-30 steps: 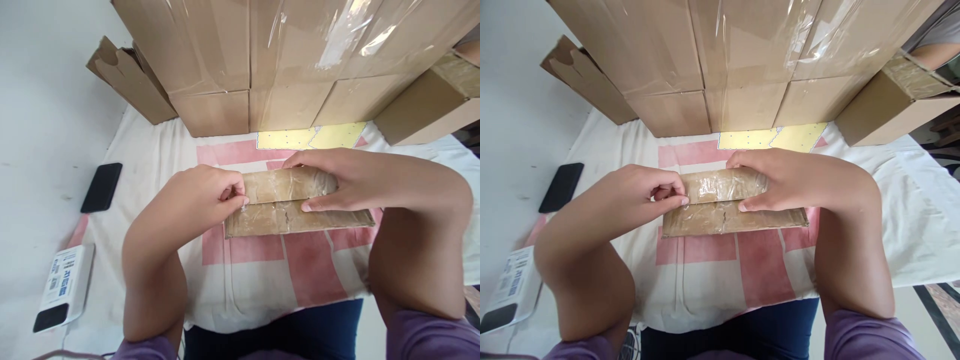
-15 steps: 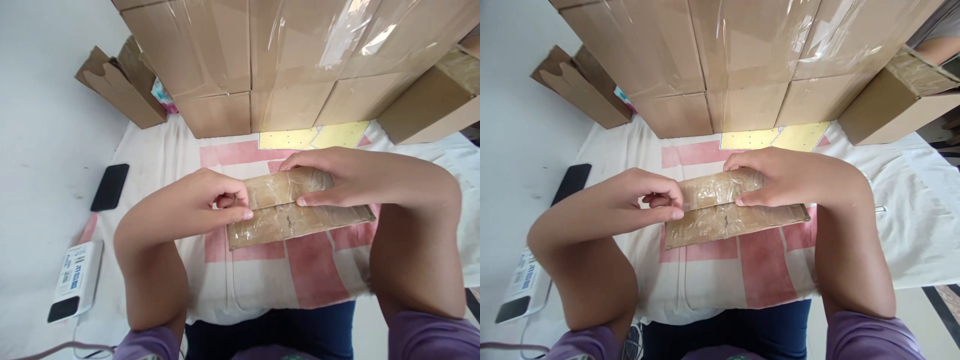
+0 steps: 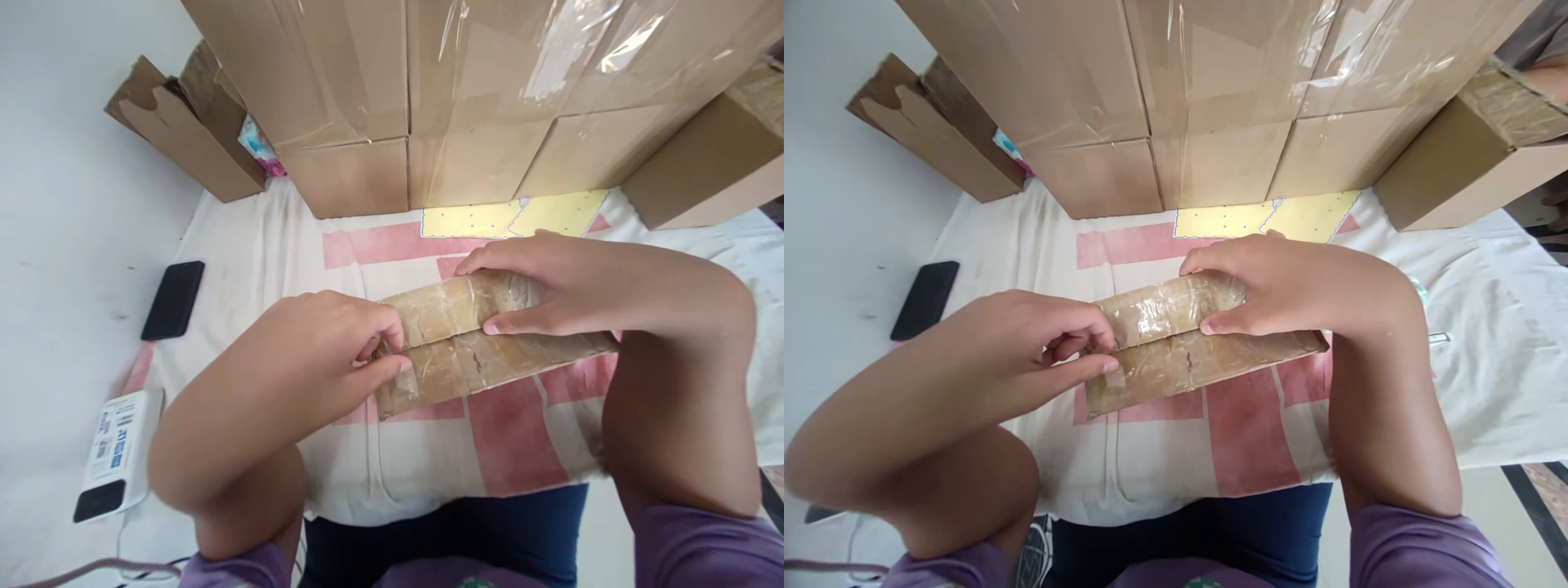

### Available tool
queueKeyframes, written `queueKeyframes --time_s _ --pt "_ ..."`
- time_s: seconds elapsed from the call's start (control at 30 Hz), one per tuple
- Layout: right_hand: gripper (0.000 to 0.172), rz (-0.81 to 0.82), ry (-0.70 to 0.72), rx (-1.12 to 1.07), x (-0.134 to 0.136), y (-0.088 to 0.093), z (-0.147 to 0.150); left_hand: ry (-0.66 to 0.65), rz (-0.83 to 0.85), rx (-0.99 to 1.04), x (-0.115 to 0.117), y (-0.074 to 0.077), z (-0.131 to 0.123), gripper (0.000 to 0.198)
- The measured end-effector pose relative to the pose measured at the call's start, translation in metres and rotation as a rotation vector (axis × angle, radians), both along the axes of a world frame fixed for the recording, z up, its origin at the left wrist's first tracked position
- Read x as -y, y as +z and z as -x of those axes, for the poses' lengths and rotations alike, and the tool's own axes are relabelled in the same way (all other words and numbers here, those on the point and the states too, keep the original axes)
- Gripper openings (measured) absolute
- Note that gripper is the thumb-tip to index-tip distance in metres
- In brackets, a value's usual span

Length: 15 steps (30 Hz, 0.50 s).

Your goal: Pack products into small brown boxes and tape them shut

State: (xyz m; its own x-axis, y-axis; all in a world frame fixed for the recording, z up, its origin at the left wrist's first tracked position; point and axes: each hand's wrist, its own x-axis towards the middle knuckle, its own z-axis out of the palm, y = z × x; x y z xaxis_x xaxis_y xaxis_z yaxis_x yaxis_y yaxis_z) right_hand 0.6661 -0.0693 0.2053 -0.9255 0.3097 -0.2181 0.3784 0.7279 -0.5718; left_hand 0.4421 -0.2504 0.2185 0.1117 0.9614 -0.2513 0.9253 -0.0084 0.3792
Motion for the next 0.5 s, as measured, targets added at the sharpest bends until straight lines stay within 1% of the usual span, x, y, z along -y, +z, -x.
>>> queueKeyframes --time_s 0.17,0.3,0.43,0.5 --pt "0.038 -0.027 -0.010 -0.005 -0.0032 -0.0052 0.0003 0.040 -0.025 -0.090 -0.0022 -0.0083 -0.0026 0.012" --pt "0.040 -0.079 0.000 -0.026 -0.0053 -0.0092 0.0007 0.077 -0.015 -0.162 -0.0050 -0.0104 -0.0067 0.014" --pt "0.041 -0.127 0.029 0.001 -0.0036 -0.0073 0.0037 0.152 -0.042 -0.267 -0.0047 -0.0114 -0.0081 0.013" --pt "0.042 -0.145 0.027 0.003 -0.0017 -0.0071 0.0045 0.168 -0.039 -0.284 -0.0042 -0.0118 -0.0070 0.015"
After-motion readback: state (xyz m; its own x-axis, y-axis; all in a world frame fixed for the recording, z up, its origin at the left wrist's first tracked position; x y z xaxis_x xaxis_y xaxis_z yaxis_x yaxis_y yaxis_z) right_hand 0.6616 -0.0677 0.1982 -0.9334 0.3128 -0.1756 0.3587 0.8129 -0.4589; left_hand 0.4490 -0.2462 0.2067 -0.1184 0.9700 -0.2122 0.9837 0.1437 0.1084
